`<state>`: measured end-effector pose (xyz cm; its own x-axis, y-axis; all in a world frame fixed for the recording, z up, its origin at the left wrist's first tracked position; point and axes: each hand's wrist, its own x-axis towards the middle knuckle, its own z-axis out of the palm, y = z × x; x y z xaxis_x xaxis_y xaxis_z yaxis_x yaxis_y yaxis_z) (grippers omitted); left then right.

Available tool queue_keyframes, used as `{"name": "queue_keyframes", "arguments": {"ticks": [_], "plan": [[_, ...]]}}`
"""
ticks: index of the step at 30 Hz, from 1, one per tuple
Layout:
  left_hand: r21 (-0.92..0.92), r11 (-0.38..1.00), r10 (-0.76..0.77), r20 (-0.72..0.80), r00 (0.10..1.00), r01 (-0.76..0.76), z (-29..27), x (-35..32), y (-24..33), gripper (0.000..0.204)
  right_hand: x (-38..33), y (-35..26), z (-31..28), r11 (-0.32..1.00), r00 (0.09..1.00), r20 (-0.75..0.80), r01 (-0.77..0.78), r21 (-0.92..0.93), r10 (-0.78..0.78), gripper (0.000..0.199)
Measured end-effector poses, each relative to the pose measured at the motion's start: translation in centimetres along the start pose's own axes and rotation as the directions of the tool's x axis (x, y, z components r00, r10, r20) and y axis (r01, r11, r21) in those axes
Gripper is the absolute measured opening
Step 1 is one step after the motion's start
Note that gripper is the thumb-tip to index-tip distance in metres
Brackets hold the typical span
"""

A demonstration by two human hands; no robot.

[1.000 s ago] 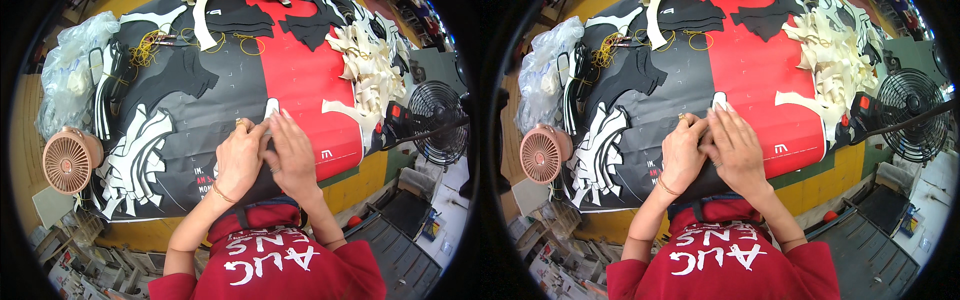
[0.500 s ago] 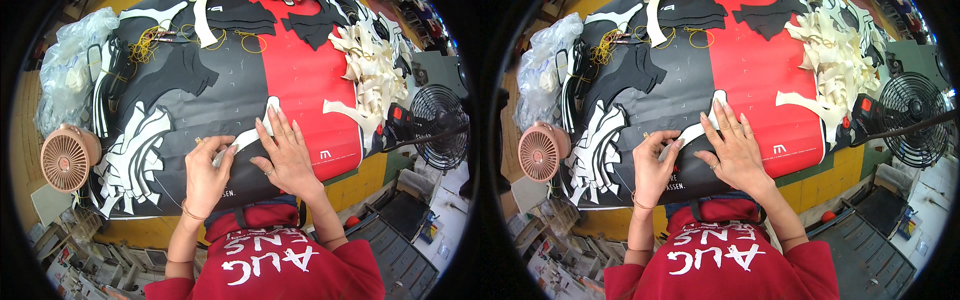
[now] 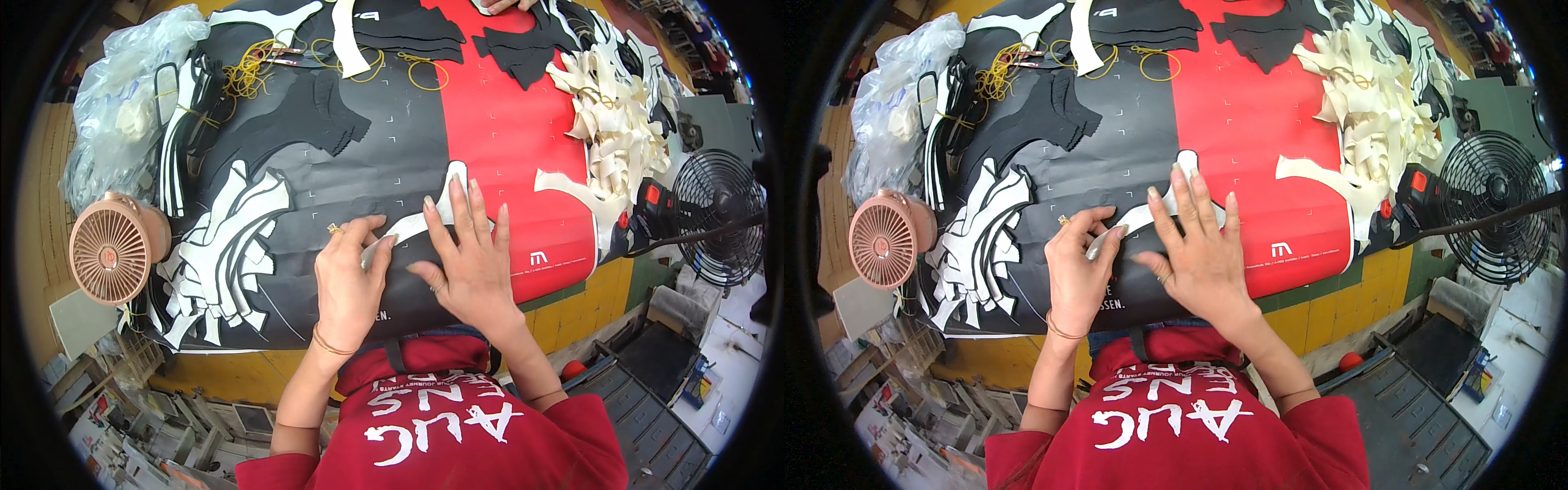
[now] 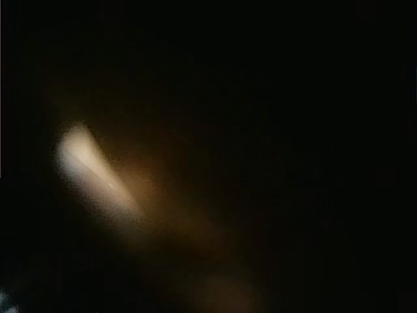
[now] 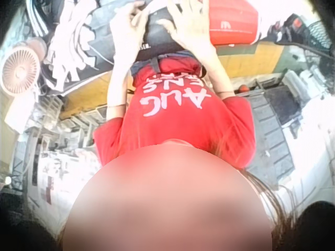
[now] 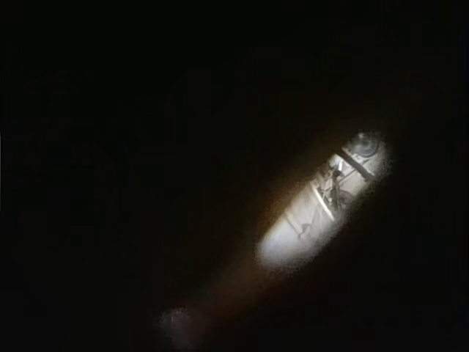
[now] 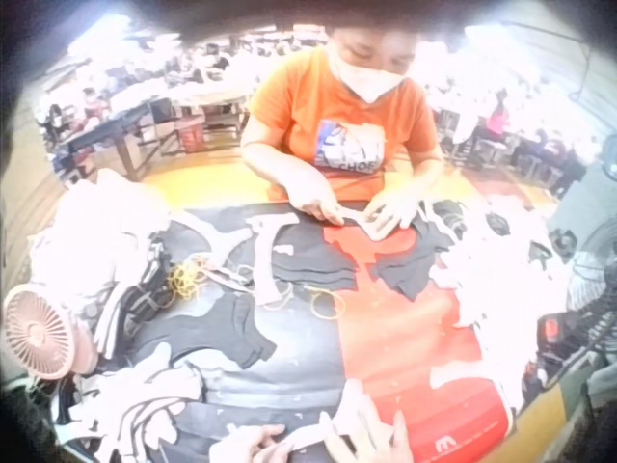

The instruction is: The person repeatedly picks white fabric pieces and places them onto black fabric pieces on a red and black work surface. They align and press the white pieces into position, then set them aside. The process is repeated for multiple units throughout the clip.

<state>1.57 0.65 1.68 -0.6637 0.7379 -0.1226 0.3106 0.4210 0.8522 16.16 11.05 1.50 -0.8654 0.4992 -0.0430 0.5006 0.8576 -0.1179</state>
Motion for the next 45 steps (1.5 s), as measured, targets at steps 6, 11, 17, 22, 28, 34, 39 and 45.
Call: {"name": "queue_keyframes", "arguments": {"ticks": [6, 11, 17, 22, 28, 34, 39, 45], "plan": [[-0.032, 0.999, -0.038, 0.016, 0.999, 0.038, -1.0, -0.2, 0.4, 0.029, 0.0, -2.1, 0.5, 0.975, 0.986, 0.13, 0.073, 0.21, -0.102, 0.074], [-0.24, 0.943, -0.227, 0.048, 0.973, 0.232, -3.6, -2.3, 0.1, 0.029, -0.1, -1.9, 0.8, 0.968, 0.99, 0.086, 0.086, 0.236, -0.109, 0.074], [-0.286, 0.909, -0.322, -0.024, 0.946, 0.302, -3.5, -2.8, -0.8, 0.027, -0.1, -2.0, 0.9, 0.969, 0.983, 0.138, 0.088, 0.231, -0.122, 0.079], [-0.215, 0.934, -0.302, -0.055, 0.952, 0.284, -3.3, -2.9, -0.9, 0.027, -0.1, -2.0, 0.9, 0.973, 0.986, 0.119, 0.091, 0.212, -0.118, 0.078], [-0.144, 0.964, -0.242, -0.122, 0.963, 0.224, -2.7, -3.2, -0.8, 0.027, -0.1, -2.1, 0.9, 0.977, 0.988, 0.1, 0.096, 0.188, -0.116, 0.076], [0.356, 0.932, 0.04, -0.293, 0.955, 0.07, -2.3, -4.2, -1.9, 0.031, 0.0, -2.1, 0.8, 0.975, 0.988, 0.1, 0.097, 0.197, -0.118, 0.071], [0.516, 0.842, 0.336, -0.276, 0.9, -0.157, -3.1, -6.2, -3.9, 0.041, 0.1, -2.3, 0.8, 0.969, 0.988, 0.091, 0.103, 0.223, -0.126, 0.059], [0.6, 0.754, 0.153, 0.234, 0.96, -0.266, -1.6, -8.4, -4.2, 0.08, 0.0, -2.5, 0.6, 0.966, 0.987, 0.026, 0.153, 0.208, -0.162, 0.057]]}}
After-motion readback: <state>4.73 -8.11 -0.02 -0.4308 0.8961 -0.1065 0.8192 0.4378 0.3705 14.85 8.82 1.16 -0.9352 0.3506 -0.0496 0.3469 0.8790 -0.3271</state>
